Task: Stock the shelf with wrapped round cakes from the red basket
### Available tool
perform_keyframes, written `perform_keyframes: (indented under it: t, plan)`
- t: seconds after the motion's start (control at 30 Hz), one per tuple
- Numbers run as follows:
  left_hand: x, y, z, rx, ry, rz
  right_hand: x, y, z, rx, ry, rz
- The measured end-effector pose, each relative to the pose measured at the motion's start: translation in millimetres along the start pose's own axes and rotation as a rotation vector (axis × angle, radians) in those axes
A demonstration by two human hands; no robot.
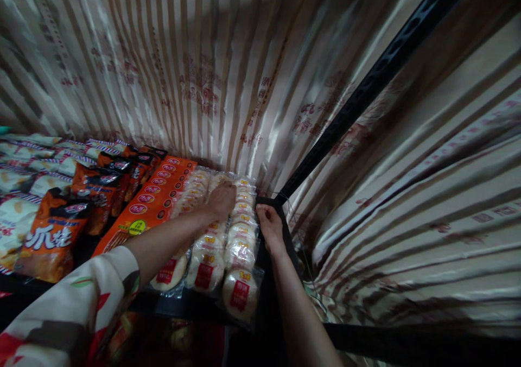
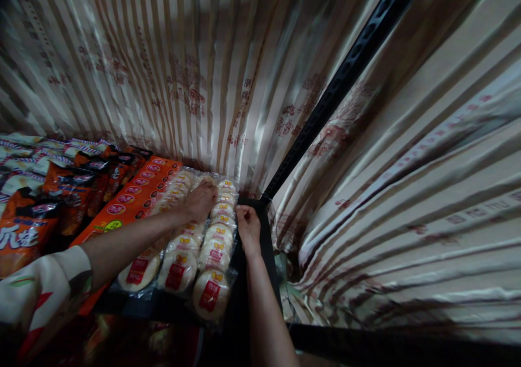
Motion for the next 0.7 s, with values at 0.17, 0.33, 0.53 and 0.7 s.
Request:
perform_keyframes:
  t: [0.17,0.33,0.53,0.7]
  plan:
    - [1,0,0.4,-0.008,0.003,-0.027,-6,-8,-7,0.014,-0.058,0.081]
    - [1,1,1.7,0.005,0.008,-0.024,-9,-6,-7,0.091,-0.03,0.1]
    - [2,-1,-2.9,-0.024,-0.036,-0.055,-13,0,-4,0.093,0.052,0.084]
    - [2,-3,-5.7,-0.022,-0.055,-0.028,-13,2,3,0.07,0.065,0.068]
Point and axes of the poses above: each hand's wrist, its own y-axis towards the middle knuckle, its own z-axis out of the palm, x = y × z, the point moved 8 cm from there along y, towards the middle knuckle, and after that the axes turned 14 degrees about z, right-handed, at the moved point
